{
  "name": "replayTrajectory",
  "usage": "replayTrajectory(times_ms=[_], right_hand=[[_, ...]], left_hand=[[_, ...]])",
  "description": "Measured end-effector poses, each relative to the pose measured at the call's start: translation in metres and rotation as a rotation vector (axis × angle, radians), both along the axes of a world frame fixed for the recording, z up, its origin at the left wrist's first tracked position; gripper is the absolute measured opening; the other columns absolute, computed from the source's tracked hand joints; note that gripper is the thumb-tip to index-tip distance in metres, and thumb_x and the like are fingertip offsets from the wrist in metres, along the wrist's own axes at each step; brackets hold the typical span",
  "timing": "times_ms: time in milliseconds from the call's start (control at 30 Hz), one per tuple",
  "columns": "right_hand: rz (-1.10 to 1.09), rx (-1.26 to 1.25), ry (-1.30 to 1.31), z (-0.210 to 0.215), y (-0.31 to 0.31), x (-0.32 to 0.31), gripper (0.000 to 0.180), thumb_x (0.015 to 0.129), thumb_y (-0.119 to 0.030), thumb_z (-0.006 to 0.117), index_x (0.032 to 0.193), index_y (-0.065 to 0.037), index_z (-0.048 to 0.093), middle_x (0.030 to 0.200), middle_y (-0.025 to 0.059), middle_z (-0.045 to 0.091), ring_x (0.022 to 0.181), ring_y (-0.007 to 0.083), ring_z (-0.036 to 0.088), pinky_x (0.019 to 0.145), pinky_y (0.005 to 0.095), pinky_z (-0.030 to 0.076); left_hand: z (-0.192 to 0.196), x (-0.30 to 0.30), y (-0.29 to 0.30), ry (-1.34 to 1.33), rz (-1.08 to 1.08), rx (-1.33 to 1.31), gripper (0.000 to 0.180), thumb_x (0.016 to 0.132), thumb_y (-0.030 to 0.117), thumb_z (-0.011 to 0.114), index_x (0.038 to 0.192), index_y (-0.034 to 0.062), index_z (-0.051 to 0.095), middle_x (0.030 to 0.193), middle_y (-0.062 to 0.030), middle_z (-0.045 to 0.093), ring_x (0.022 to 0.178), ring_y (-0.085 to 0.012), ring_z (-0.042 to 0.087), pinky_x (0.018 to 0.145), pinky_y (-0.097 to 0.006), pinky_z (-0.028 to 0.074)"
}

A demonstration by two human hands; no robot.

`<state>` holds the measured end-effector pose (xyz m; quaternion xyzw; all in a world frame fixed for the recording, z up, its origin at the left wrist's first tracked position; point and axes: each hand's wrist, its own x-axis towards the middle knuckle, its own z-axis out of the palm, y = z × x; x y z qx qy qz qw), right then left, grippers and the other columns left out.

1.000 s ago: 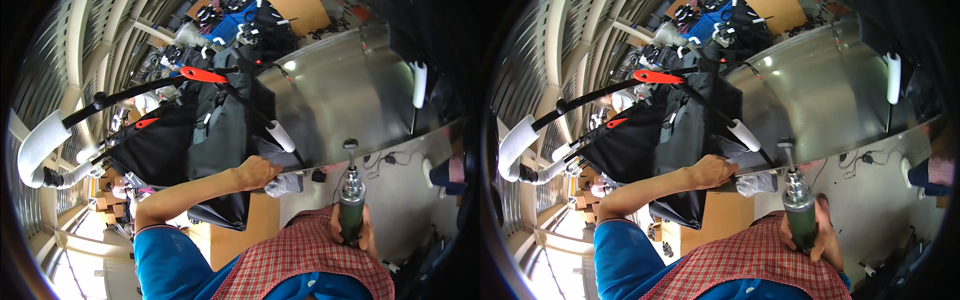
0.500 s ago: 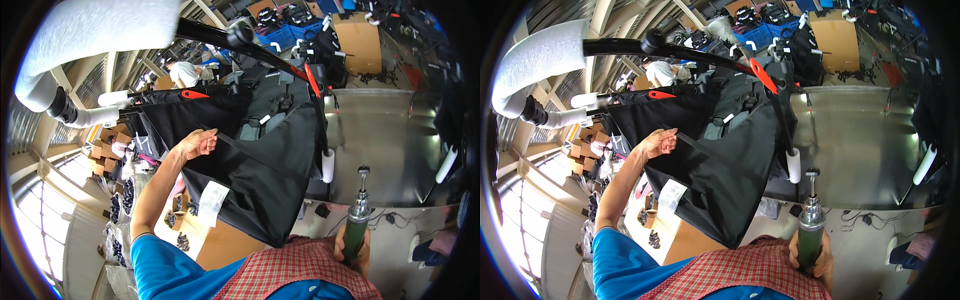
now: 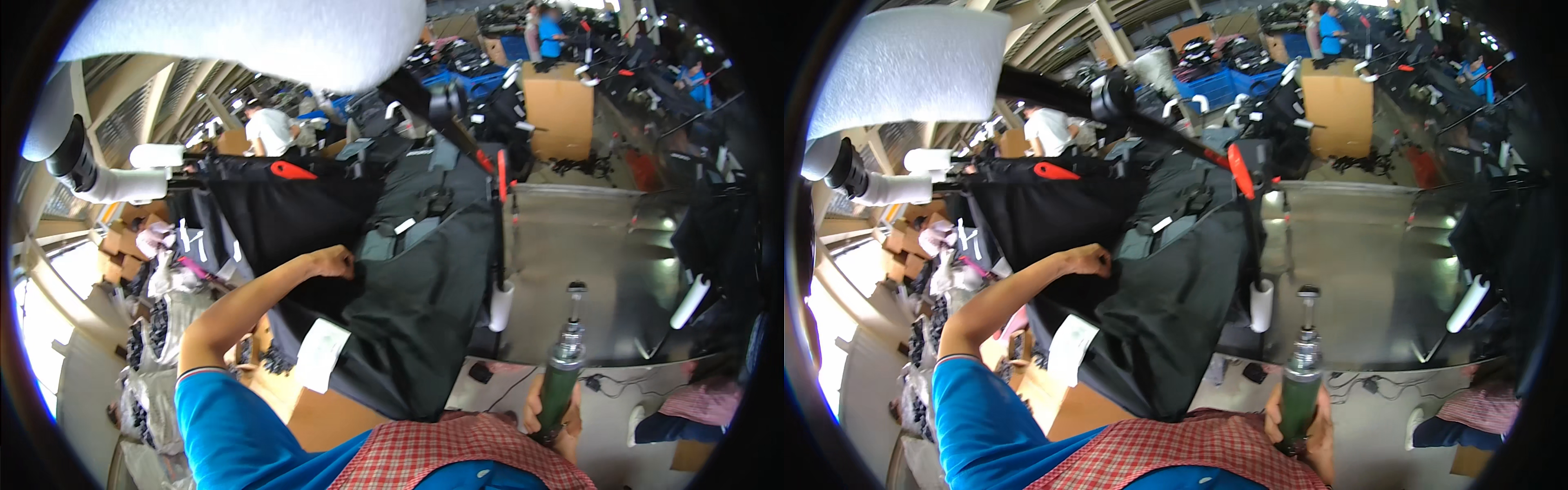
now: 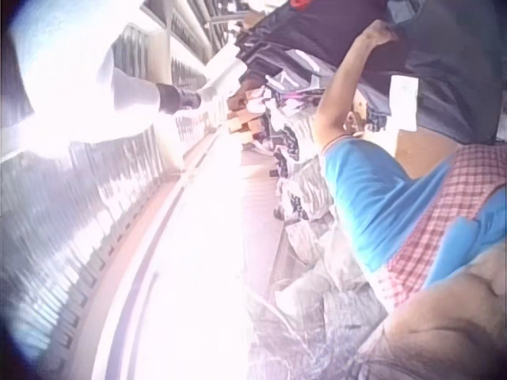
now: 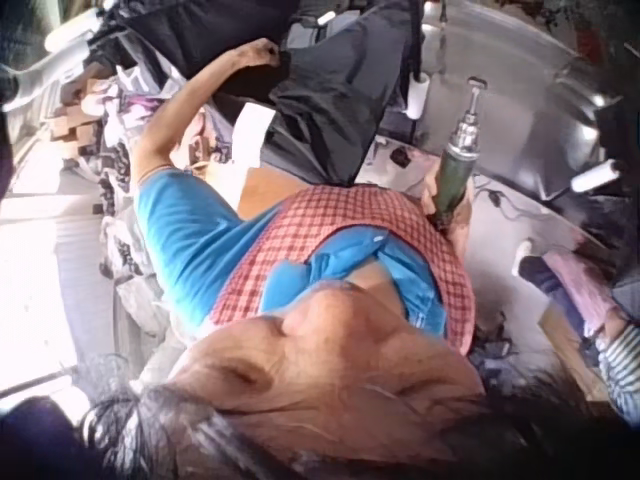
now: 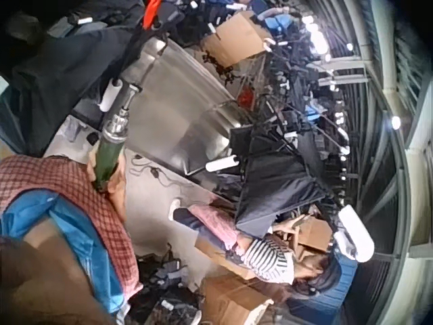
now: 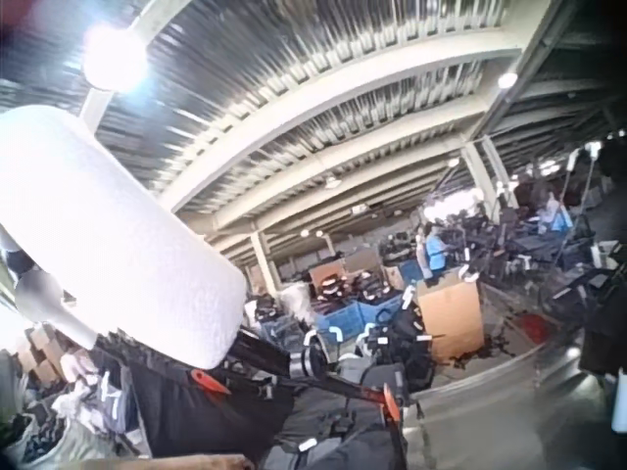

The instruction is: The person uses a handheld power tool to attach black plastic clips to the top edge of black fabric bags. They repeatedly pick clips from a cardboard box, position them on the bag, and drive them into place with the tool, then move the bag aside to work on the next one.

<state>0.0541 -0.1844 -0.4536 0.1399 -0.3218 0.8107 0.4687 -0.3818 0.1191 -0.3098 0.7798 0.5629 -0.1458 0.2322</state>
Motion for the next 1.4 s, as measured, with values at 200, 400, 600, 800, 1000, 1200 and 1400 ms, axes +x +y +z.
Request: replayTrajectory(times_ms=[200, 400, 600, 800, 1000, 1200, 1400], right_hand=[[-0.273, -0.338, -0.125, 0.063, -0.009, -0.001, 0.062, 0.061, -0.029, 0.089, 0.092, 0.012, 0.052, 0.069, 0.024, 0.06, 0.055, 0.0292, 0.061, 0.05, 0.0358, 0.05], [-0.389, -0.129, -0.109, 0.077, 0.0, 0.002, 0.071, 0.061, -0.034, 0.09, 0.095, 0.013, 0.049, 0.067, 0.0242, 0.058, 0.05, 0.0273, 0.056, 0.044, 0.0342, 0.046], [-0.56, -0.133, -0.143, 0.101, 0.006, -0.008, 0.077, 0.058, -0.036, 0.091, 0.097, 0.013, 0.047, 0.074, 0.0209, 0.056, 0.051, 0.0249, 0.057, 0.041, 0.0364, 0.049], [-0.817, -0.092, -0.343, 0.158, 0.032, -0.022, 0.085, 0.069, -0.058, 0.076, 0.118, 0.001, 0.039, 0.085, 0.0126, 0.05, 0.049, 0.0183, 0.053, 0.038, 0.0327, 0.049], [-0.987, 0.087, -0.199, 0.245, 0.094, -0.038, 0.073, 0.086, -0.063, 0.054, 0.122, -0.001, 0.041, 0.098, 0.0137, 0.051, 0.056, 0.0152, 0.05, 0.04, 0.0288, 0.046], [-0.899, 0.271, -0.222, 0.259, 0.115, -0.064, 0.085, 0.083, -0.056, 0.065, 0.139, -0.007, 0.025, 0.118, 0.0248, 0.055, 0.058, 0.0195, 0.059, 0.045, 0.0321, 0.052], [-0.892, 0.385, -0.227, 0.262, 0.112, -0.08, 0.098, 0.074, -0.065, 0.067, 0.134, 0.003, 0.031, 0.127, 0.0287, 0.051, 0.054, 0.017, 0.055, 0.04, 0.0298, 0.051]], left_hand=[[0.131, 0.032, -0.027, -1.0, 0.434, 0.073, 0.023, 0.072, 0.01, 0.076, 0.09, 0.0041, 0.064, 0.083, -0.0044, 0.065, 0.077, -0.0144, 0.06, 0.068, -0.028, 0.051], [0.252, 0.168, -0.092, -0.878, -0.118, 0.467, 0.024, 0.072, 0.006, 0.071, 0.094, 0.0063, 0.062, 0.094, -0.0026, 0.064, 0.091, -0.0101, 0.059, 0.084, -0.025, 0.048], [0.297, 0.282, -0.11, -0.211, -0.651, 0.309, 0.016, 0.078, 0.013, 0.07, 0.071, 0.0053, 0.058, 0.061, 0.0043, 0.049, 0.061, -0.0043, 0.044, 0.053, -0.024, 0.033], [0.303, 0.264, -0.129, -0.407, -0.528, 0.114, 0.023, 0.085, 0.022, 0.071, 0.093, 0.0024, 0.063, 0.068, -0.0008, 0.06, 0.065, -0.0074, 0.058, 0.057, -0.021, 0.044], [0.329, 0.264, -0.152, -0.451, -0.641, -0.046, 0.032, 0.093, 0.031, 0.062, 0.104, 0.0003, 0.063, 0.078, -0.0077, 0.069, 0.07, -0.0136, 0.07, 0.047, -0.019, 0.038], [0.285, 0.251, -0.106, -1.043, -0.686, -0.082, 0.026, 0.093, 0.027, 0.061, 0.102, 0.0021, 0.061, 0.081, -0.0085, 0.068, 0.066, -0.0154, 0.068, 0.053, -0.022, 0.042], [0.221, 0.177, -0.107, -1.35, -0.481, 0.199, 0.05, 0.082, 0.012, 0.06, 0.129, 0.0008, 0.05, 0.119, -0.0079, 0.06, 0.11, -0.0162, 0.057, 0.093, -0.032, 0.045]])
